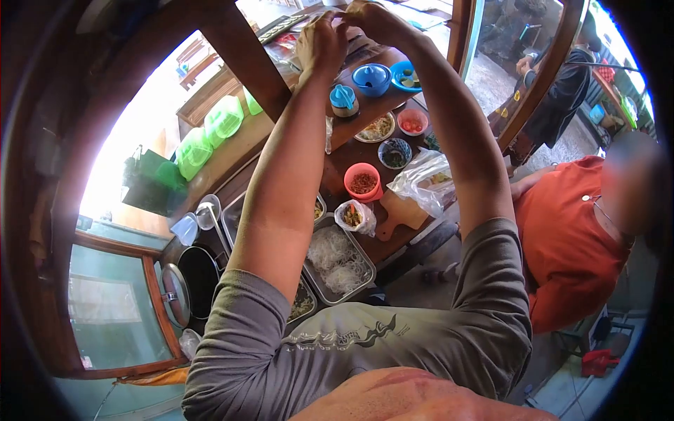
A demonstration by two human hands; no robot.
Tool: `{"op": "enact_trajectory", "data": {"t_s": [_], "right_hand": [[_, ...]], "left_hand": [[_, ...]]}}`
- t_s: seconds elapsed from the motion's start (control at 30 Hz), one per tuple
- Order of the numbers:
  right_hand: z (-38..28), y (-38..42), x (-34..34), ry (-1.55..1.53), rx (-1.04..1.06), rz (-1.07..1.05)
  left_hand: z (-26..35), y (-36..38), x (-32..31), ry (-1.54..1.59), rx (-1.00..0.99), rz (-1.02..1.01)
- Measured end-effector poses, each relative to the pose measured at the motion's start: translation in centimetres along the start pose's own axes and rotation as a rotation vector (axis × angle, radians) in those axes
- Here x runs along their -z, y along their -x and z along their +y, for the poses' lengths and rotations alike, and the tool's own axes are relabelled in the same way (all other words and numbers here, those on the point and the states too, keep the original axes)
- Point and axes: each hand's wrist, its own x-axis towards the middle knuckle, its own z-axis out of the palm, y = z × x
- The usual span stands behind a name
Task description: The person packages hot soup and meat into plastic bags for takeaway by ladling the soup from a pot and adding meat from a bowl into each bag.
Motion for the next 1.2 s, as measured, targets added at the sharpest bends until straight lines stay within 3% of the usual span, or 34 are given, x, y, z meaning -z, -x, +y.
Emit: {"op": "enact_trajectory", "data": {"t_s": [0.07,0.17,0.27,0.37,0.4,0.47,0.53,0.73,1.0,1.2], "right_hand": [[1.0,0.0,-1.8,-0.031,0.073,0.144],[0.9,0.8,-0.7,-0.047,0.082,0.131],[-2.2,1.4,1.1,-0.119,-0.283,0.153],[-1.0,1.5,1.4,-0.088,-0.071,0.156],[-0.3,1.7,1.5,-0.122,-0.083,0.066],[1.7,1.8,1.5,-0.188,-0.086,-0.112],[1.0,2.2,2.1,-0.271,-0.100,-0.090],[-2.1,2.6,2.8,-0.116,-0.291,-0.047],[-1.0,2.4,2.2,-0.279,-0.246,0.056],[-2.9,2.9,3.5,-0.096,-0.142,0.174]], "left_hand": [[-1.9,-0.6,-1.9,-0.012,-0.008,0.032],[1.1,0.3,0.8,-0.094,0.090,-0.054],[-0.7,-0.4,-0.8,-0.235,0.071,-0.058],[-1.0,0.2,-2.0,-0.135,-0.169,0.216],[-3.5,-0.6,-5.2,-0.026,-0.315,0.302],[-3.2,0.1,-5.2,-0.073,-0.247,0.130],[1.6,1.3,0.4,-0.183,-0.125,-0.032],[2.0,1.9,0.8,-0.118,-0.081,0.020],[0.5,0.9,-0.3,0.103,-0.139,0.112],[0.9,1.2,-0.4,-0.052,-0.026,0.077]]}}
